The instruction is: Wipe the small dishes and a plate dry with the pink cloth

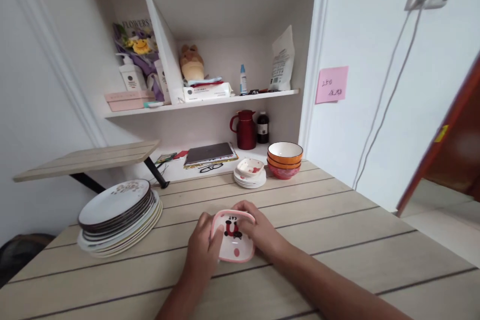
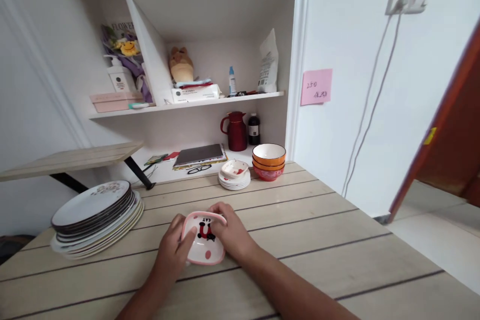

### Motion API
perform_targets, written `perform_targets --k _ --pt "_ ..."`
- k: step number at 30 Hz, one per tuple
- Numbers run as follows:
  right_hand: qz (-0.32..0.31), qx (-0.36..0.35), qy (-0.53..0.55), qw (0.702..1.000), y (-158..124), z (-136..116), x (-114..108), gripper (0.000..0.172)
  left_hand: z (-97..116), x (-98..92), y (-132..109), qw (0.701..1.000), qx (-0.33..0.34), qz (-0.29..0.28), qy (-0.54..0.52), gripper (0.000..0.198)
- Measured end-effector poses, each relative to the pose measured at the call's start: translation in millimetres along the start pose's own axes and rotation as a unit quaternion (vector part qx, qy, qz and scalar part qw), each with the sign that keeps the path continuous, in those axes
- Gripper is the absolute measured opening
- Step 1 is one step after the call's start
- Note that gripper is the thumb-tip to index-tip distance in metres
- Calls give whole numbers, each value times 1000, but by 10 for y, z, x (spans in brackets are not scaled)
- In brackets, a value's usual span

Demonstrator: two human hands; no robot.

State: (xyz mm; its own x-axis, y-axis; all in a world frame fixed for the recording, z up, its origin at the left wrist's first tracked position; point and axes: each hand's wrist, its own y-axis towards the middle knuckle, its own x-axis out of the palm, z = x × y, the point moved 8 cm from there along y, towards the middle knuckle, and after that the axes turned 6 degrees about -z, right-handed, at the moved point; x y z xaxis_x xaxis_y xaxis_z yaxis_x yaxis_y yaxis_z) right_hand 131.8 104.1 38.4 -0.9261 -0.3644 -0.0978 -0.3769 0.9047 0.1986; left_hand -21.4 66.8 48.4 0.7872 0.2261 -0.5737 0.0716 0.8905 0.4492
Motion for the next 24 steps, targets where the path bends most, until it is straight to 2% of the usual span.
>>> perform_targets --k 3,6,10,13,21,24 --pt "-42 41 38 998 -23 83 118 14 100 -13 -28 999 30 3 12 24" --pt "-59 59 118 989 -60 99 194 27 116 -40 -51 1000 24 14 11 26" --pt "-63 74 201 975 -100 88 269 47 52 -81 -66 999 -19 30 1 26" --pt "-51 88 247 964 -112 113 287 54 5 -101 -60 998 -39 41 -29 24" --pt "-7 123 301 946 -66 253 220 29 23 -53 -49 994 -68 51 -76 26" --pt "25 138 311 940 -62 299 185 29 14 5 -56 990 -80 40 -111 29"
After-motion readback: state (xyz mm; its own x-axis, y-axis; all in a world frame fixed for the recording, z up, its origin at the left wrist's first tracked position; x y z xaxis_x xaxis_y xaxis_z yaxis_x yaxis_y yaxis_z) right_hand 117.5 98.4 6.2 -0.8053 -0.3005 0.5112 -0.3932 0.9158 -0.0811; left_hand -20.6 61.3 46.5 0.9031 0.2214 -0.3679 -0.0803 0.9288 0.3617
